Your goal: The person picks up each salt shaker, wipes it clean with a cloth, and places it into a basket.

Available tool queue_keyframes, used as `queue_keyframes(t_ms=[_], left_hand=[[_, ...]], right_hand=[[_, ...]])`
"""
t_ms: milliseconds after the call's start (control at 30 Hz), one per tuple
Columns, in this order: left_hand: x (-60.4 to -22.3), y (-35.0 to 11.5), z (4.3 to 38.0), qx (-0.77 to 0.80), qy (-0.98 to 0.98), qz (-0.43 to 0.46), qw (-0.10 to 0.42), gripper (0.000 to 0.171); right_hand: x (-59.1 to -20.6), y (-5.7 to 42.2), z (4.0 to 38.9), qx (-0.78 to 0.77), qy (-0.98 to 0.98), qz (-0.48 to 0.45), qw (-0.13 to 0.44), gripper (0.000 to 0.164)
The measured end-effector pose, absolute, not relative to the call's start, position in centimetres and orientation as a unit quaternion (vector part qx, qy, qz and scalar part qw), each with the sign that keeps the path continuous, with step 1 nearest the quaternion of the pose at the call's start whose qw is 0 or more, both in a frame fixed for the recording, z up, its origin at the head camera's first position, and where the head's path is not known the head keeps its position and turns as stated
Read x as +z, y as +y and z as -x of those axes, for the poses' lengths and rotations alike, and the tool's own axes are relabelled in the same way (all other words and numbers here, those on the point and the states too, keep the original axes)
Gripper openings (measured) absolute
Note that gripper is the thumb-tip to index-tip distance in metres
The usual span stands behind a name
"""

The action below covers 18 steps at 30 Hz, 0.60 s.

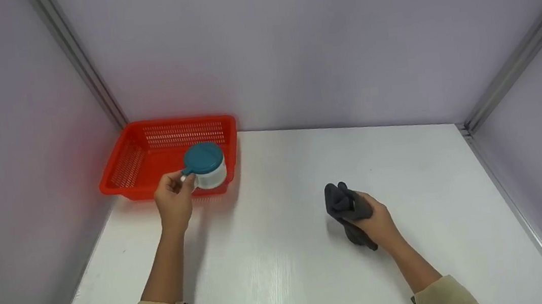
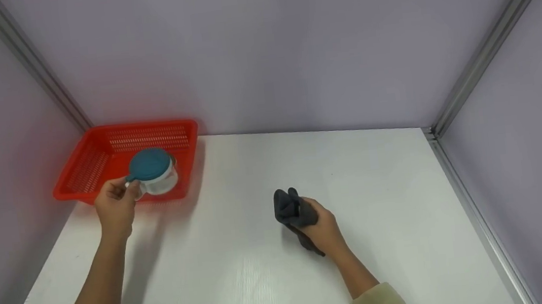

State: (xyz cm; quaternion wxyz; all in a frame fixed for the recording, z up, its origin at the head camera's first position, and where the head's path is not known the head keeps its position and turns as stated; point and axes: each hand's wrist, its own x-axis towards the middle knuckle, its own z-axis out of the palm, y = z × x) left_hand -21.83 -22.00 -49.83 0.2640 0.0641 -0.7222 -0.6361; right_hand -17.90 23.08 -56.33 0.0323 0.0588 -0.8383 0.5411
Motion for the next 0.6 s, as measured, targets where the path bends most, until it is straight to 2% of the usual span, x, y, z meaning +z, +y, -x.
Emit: queue_keyframes(t_ms=[333,600], left_hand=[[-49.8,-24.6,22.8,-0.604,-0.722,-0.080,0.328,0.027],[-50.3,-27.0,24.1,-0.588,-0.721,-0.141,0.338,0.027]], right_hand=[[-56.5,24.5,17.7,0.531,-0.845,-0.041,0.047,0.063],[-56.4,25.7,17.3,0.521,-0.851,-0.030,0.057,0.063]])
